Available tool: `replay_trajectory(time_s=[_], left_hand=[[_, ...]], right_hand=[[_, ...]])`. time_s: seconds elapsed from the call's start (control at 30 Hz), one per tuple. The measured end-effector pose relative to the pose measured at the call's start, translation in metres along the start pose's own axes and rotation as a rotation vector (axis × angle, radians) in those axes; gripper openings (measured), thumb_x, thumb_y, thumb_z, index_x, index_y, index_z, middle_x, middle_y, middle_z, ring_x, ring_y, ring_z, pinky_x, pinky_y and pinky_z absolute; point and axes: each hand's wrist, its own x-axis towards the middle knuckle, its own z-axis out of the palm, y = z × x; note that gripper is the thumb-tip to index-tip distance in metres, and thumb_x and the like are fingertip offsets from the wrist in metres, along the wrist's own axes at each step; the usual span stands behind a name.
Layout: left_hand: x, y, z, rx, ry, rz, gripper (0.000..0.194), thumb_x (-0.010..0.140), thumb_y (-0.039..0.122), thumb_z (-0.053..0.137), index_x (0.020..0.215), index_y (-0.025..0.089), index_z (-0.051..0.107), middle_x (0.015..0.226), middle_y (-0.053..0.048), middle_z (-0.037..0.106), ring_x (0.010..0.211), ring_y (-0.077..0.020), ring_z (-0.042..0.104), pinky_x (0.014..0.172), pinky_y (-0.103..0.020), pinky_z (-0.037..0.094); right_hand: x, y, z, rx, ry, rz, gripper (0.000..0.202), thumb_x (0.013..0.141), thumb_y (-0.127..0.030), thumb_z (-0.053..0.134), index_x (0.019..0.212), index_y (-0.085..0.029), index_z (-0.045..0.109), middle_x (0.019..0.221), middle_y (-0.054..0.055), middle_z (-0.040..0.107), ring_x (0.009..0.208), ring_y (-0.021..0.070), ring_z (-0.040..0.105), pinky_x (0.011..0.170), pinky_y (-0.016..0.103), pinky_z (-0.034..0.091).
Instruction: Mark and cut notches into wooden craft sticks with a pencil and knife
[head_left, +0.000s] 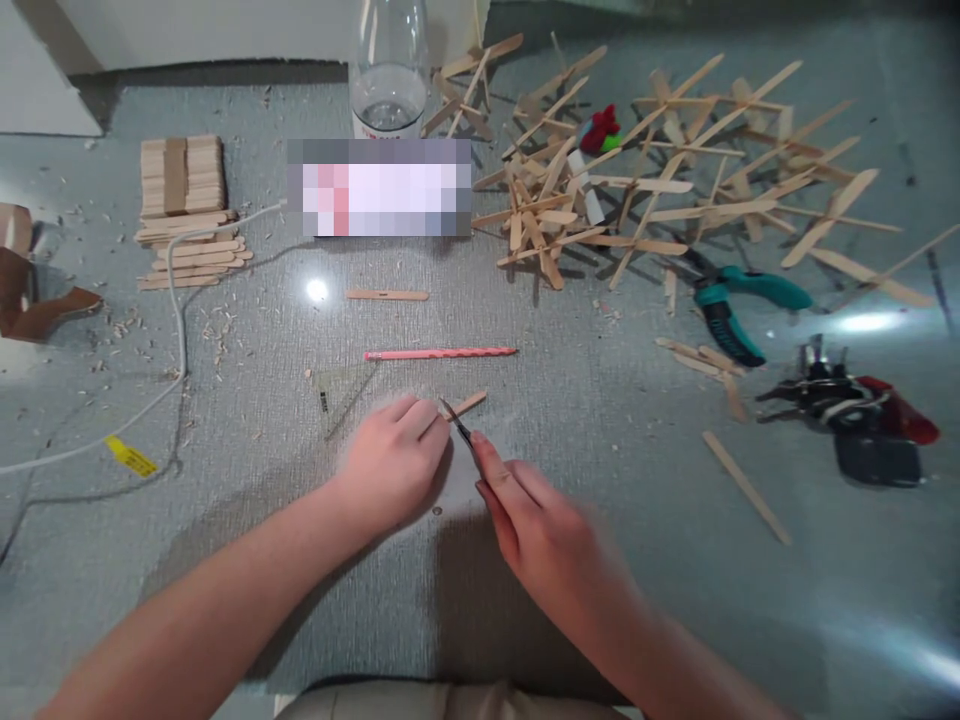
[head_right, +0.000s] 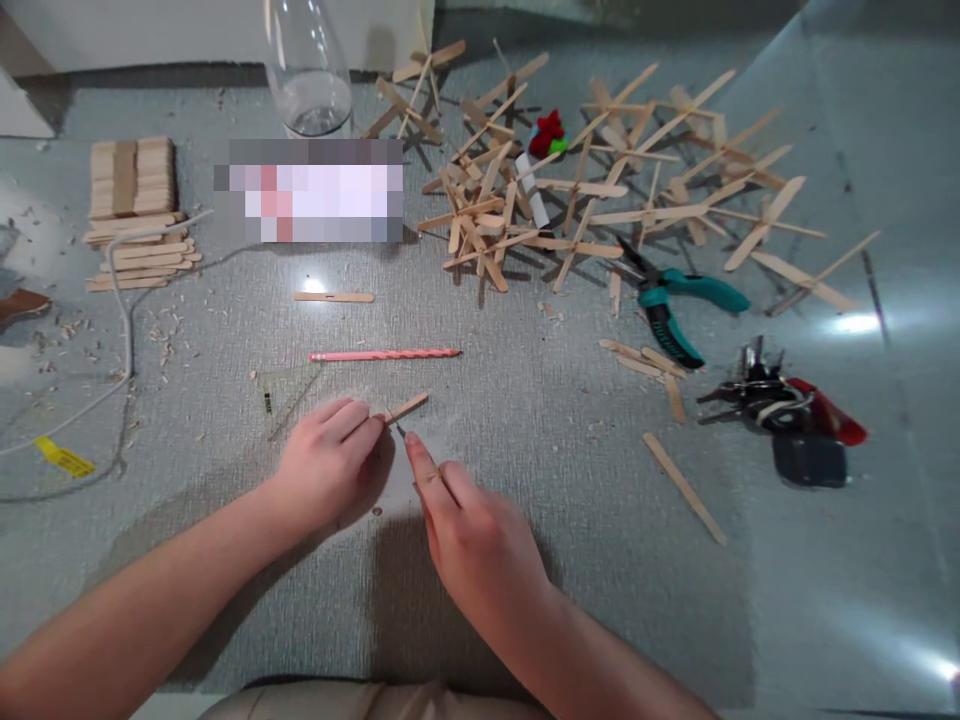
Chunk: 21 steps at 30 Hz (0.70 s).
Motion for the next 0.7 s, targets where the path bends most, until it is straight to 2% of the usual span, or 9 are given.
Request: replay_trajectory(time_s=[0.3, 0.43, 0.7], left_hand=[[-0.002, 0.001, 0.002, 0.020, 0.006, -0.009, 0.030, 0.094, 0.007, 0.045, 0.066, 0.017, 0.052, 0.067, -0.003, 0.048, 0.062, -0.0161, 0.037, 0.056, -0.033, 0.028], [-0.003, -0.002, 0.003, -0.002, 0.000, -0.005, 0.032, 0.095, 0.008, 0.044, 0.065, 0.017, 0.052, 0.067, -0.003, 0.048, 0.062, -0.0156, 0.037, 0.055, -0.033, 0.028], [0.001, -0.006, -0.003, -0.075, -0.046, 0.031, 0.037, 0.100, 0.010, 0.039, 0.066, 0.016, 0.052, 0.068, -0.002, 0.049, 0.062, -0.0147, 0.037, 0.055, -0.031, 0.030]], right_hand=[[-0.018, -0.003, -0.002, -0.020, 0.037, 0.005, 0.054, 0.105, -0.017, 0.041, 0.158, -0.015, 0.031, 0.085, 0.001, 0.068, 0.053, 0.0102, 0.059, 0.052, 0.027, 0.046], [-0.020, -0.003, -0.004, 0.015, 0.019, 0.008, 0.054, 0.105, -0.016, 0.041, 0.158, -0.015, 0.032, 0.089, 0.003, 0.070, 0.059, 0.0112, 0.064, 0.055, 0.027, 0.049], [-0.016, -0.003, -0.002, 0.028, 0.032, 0.015, 0.060, 0.105, -0.015, 0.041, 0.162, -0.017, 0.021, 0.090, 0.005, 0.071, 0.060, 0.0133, 0.065, 0.056, 0.027, 0.051]])
